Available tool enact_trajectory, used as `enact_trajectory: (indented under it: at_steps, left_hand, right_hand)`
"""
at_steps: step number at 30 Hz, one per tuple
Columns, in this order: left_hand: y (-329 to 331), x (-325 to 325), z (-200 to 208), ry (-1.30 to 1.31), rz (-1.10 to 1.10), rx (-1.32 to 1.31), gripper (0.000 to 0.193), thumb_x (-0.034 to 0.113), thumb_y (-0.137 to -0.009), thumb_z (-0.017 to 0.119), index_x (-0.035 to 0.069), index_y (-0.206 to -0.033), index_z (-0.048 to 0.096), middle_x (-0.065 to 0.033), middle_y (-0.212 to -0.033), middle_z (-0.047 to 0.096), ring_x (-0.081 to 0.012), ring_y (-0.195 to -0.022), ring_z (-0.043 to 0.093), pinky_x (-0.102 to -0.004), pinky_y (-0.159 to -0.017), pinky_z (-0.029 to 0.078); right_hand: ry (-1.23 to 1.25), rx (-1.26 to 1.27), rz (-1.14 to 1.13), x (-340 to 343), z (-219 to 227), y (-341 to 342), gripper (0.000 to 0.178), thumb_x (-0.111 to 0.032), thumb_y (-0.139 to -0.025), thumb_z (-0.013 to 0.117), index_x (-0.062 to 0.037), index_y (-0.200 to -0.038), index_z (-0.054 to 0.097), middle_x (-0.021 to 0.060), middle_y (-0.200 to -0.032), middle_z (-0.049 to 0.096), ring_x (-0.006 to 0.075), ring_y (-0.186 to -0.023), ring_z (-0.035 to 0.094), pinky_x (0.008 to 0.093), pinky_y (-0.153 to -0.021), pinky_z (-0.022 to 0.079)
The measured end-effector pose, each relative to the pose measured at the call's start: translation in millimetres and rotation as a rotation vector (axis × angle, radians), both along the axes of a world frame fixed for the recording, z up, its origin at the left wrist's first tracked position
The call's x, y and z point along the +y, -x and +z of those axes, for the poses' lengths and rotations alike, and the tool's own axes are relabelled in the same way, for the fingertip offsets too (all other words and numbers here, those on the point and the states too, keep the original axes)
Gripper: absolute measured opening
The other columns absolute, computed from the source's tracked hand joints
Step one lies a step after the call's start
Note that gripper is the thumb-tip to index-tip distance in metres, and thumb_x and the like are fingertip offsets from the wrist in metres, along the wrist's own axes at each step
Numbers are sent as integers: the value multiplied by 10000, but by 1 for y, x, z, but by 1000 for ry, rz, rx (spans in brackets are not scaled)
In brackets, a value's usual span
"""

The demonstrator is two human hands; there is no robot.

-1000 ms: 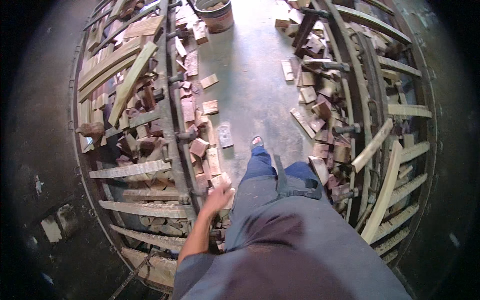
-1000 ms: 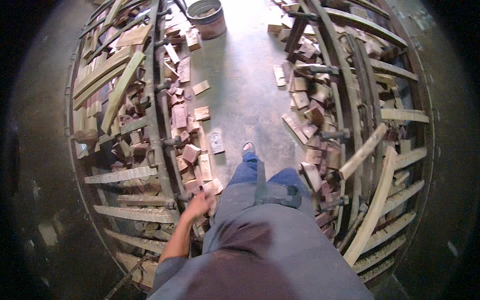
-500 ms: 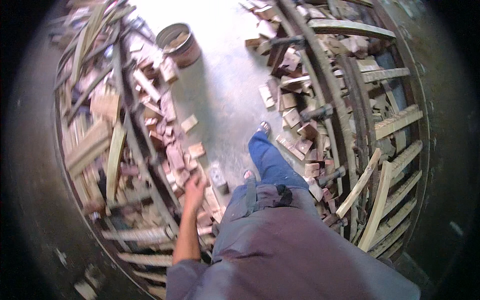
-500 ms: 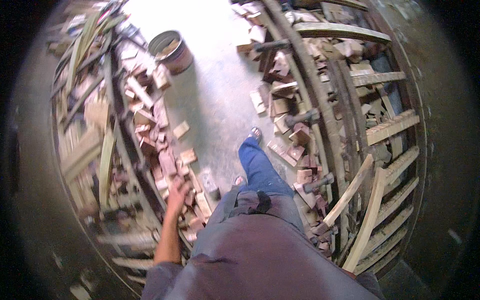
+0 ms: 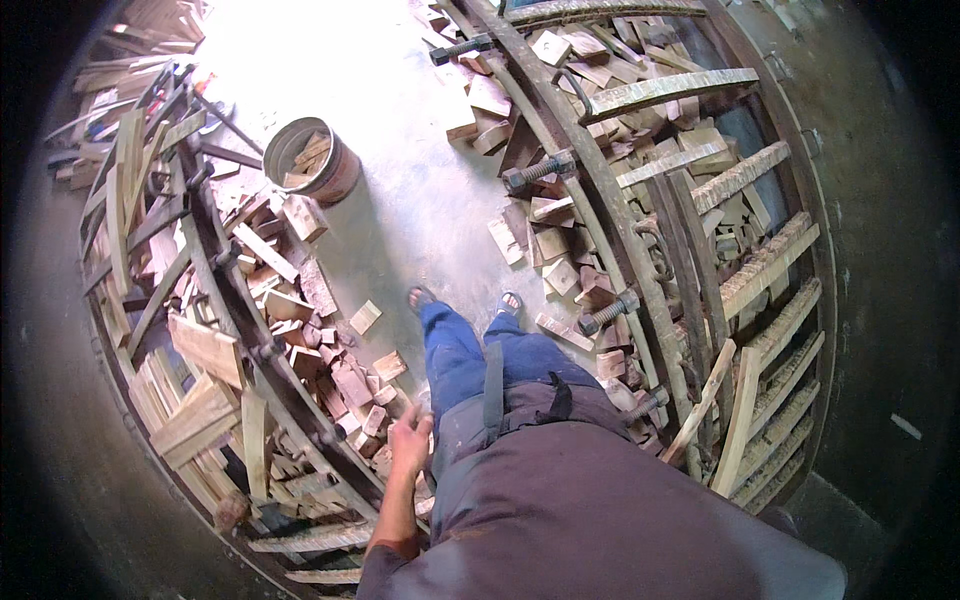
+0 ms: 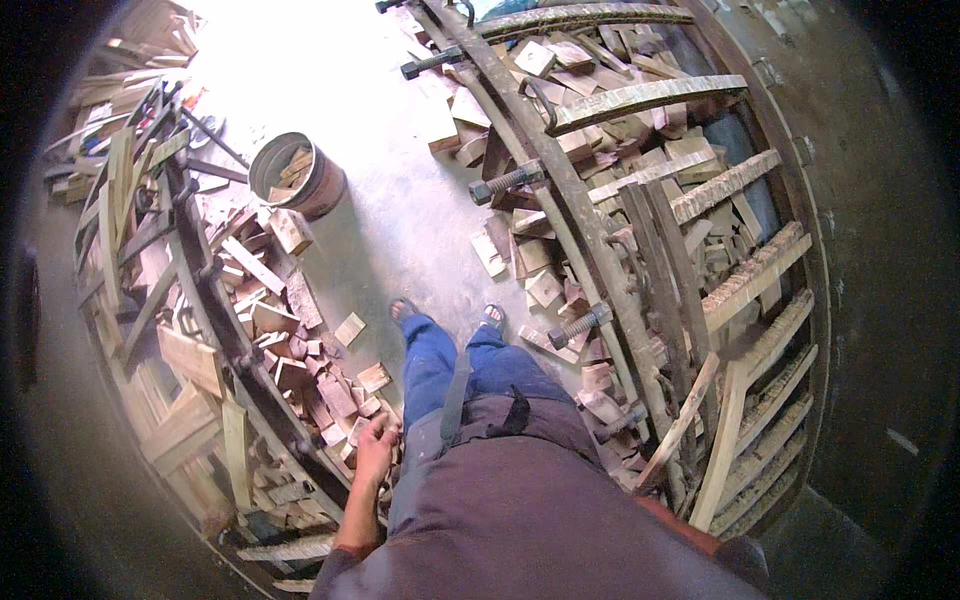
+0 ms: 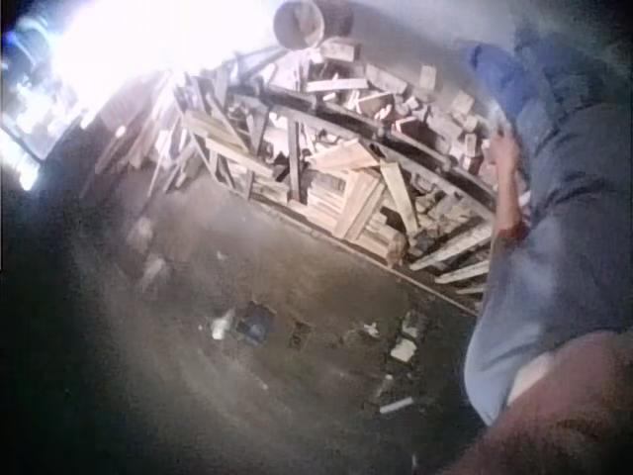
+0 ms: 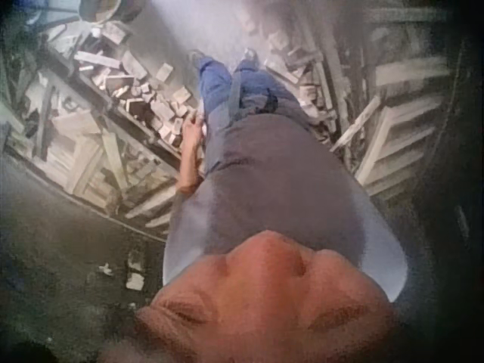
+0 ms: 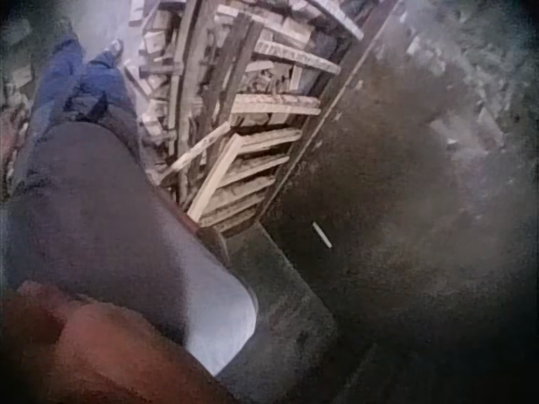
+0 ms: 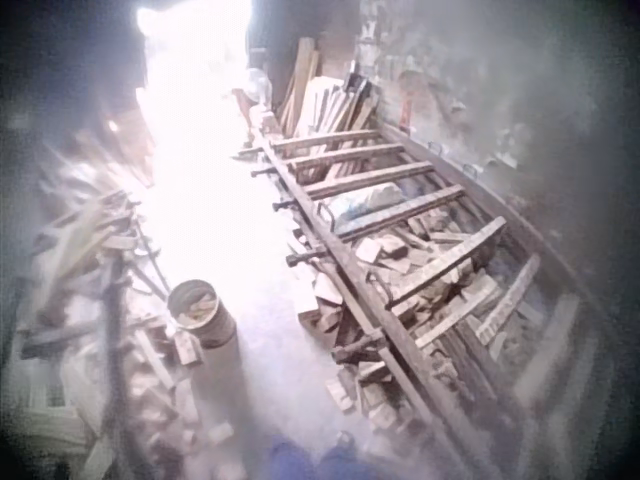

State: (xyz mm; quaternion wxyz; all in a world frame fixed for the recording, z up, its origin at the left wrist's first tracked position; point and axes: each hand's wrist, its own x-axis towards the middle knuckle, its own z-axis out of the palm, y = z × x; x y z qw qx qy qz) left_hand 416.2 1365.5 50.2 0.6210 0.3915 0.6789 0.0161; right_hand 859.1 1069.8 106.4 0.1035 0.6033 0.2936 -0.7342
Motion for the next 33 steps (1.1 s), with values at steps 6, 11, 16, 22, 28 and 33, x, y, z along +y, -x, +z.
enact_trajectory:
  at_steps: [6,11,16,22,28,33]
  left_hand:
    - [-14,128,-34,-56,-147,-72,487,101,-936,606,-86,-1371,495,-178,-1167,676,-205,-1046,642,-318,-917,494]
    - [-19,188,-133,-67,-287,-21,505,109,-915,626,-54,-1377,503,-188,-1225,656,-261,-1103,638,-344,-962,487]
    - [-11,183,-216,-182,-549,124,645,159,-876,658,-38,-1439,412,-287,-1396,504,-405,-1288,497,-439,-1098,383]
    - [-26,160,-255,-143,-696,358,690,242,-839,680,-6,-1423,409,-273,-1487,357,-475,-1329,363,-533,-1096,348]
    - [-51,197,-261,-225,-710,556,559,205,-774,699,-26,-1257,538,-272,-1442,407,-485,-1268,414,-533,-1058,376]
    - [-61,210,-271,-273,-711,582,522,277,-798,700,15,-1233,581,-311,-1418,443,-517,-1231,439,-619,-1026,367]
  right_hand:
    - [-183,-444,-656,133,-11,29,401,-88,-859,647,32,-1242,625,135,-1065,715,196,-969,679,323,-861,533]
    - [-421,-422,-700,301,-71,88,388,-116,-847,651,7,-1216,646,173,-1167,697,232,-1051,679,340,-934,517]
    - [-446,-469,-424,391,-240,108,382,-144,-825,668,-13,-1183,673,156,-1153,702,276,-1069,672,353,-950,507]
    - [-295,-579,-426,461,-467,47,351,-157,-809,634,-54,-1137,707,184,-1092,713,327,-1073,669,384,-949,507]
    - [-148,-789,-436,461,-671,-32,412,-128,-772,659,-38,-1172,700,206,-1124,707,272,-1078,677,343,-950,505]
    - [-181,-875,-392,452,-790,-88,554,-63,-726,554,-71,-1271,652,255,-1253,595,380,-1201,582,385,-1045,454]
